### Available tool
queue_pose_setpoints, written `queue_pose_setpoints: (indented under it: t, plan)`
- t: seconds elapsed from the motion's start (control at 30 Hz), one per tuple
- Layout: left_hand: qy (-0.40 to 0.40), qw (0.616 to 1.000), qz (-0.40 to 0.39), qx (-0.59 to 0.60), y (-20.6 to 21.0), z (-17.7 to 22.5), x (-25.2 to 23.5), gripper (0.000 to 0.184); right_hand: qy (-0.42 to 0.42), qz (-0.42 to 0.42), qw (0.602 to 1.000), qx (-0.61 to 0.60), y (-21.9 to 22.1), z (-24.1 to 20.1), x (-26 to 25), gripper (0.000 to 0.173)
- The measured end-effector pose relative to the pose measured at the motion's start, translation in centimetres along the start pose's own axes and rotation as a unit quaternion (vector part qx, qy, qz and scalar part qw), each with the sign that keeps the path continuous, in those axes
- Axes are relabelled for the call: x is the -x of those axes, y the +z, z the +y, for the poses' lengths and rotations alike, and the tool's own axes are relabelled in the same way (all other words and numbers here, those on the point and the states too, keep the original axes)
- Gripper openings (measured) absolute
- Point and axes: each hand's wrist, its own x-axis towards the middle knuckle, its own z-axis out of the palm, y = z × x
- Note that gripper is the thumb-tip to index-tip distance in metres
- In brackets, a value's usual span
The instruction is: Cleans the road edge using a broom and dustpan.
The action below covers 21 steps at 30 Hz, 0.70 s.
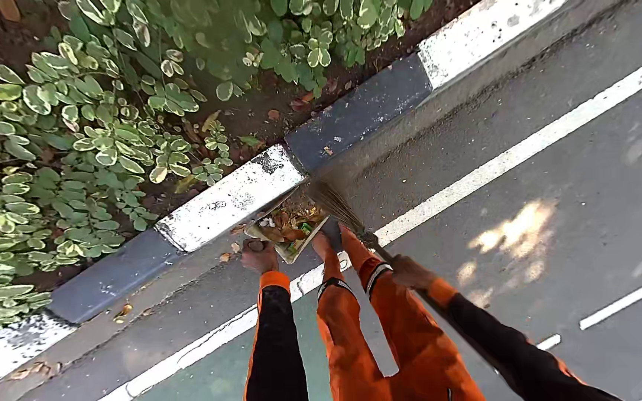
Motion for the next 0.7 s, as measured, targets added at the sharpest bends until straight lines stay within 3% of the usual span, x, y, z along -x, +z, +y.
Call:
queue_pose_setpoints:
  t: [0.03, 0.1, 0.17, 0.23, 0.33, 0.43, 0.5, 0.57, 0.6, 0.63, 0.7]
  plan:
    - [0.001, 1.000, -0.002, -0.008, -0.1, -0.6, 0.2, 0.037, 0.003, -0.033, 0.998, -0.049, -0.4, 2.7, 2.3, 0.017]
    - [0.007, 1.000, 0.004, -0.010, 0.2, -0.8, -0.5, 0.037, 0.035, -0.059, 0.985, -0.155, -3.0, 7.2, 6.2, 0.010]
    - [0.008, 1.000, 0.014, -0.001, 0.6, -0.7, -0.6, 0.036, 0.076, 0.025, 0.979, -0.186, -5.7, 11.5, 8.1, 0.011]
    - [0.008, 1.000, 0.020, -0.008, 0.7, -0.8, -0.8, 0.034, 0.145, 0.148, 0.972, -0.115, -7.8, 14.1, 6.8, 0.018]
    - [-0.002, 1.000, 0.004, -0.029, 0.4, -0.2, -1.7, 0.039, 0.212, 0.219, 0.948, -0.095, -8.5, 14.3, -0.8, 0.043]
    - [-0.003, 0.999, 0.011, -0.034, 0.6, -0.6, -2.4, 0.043, 0.179, 0.147, 0.966, -0.112, -5.8, 9.9, -5.8, 0.041]
    - [0.011, 1.000, 0.006, -0.026, 0.2, -1.2, -2.6, 0.046, 0.140, 0.085, 0.978, -0.127, -2.6, 7.3, -3.4, 0.029]
    - [0.019, 1.000, 0.000, -0.021, 0.0, -2.6, -2.2, 0.045, 0.081, 0.021, 0.974, -0.209, -0.8, 8.5, 2.2, 0.009]
    - [0.018, 1.000, 0.002, -0.015, 0.1, -2.5, -2.5, 0.043, 0.051, 0.001, 0.965, -0.258, -1.2, 9.0, 4.6, 0.010]
    - [0.014, 1.000, -0.001, -0.009, 0.0, -2.3, -2.5, 0.041, 0.047, 0.007, 0.959, -0.278, -1.6, 9.2, 6.6, 0.014]
    - [0.003, 1.000, -0.016, -0.013, -0.4, -2.2, -2.4, 0.037, 0.090, 0.096, 0.967, -0.218, -3.1, 9.2, 8.1, 0.011]
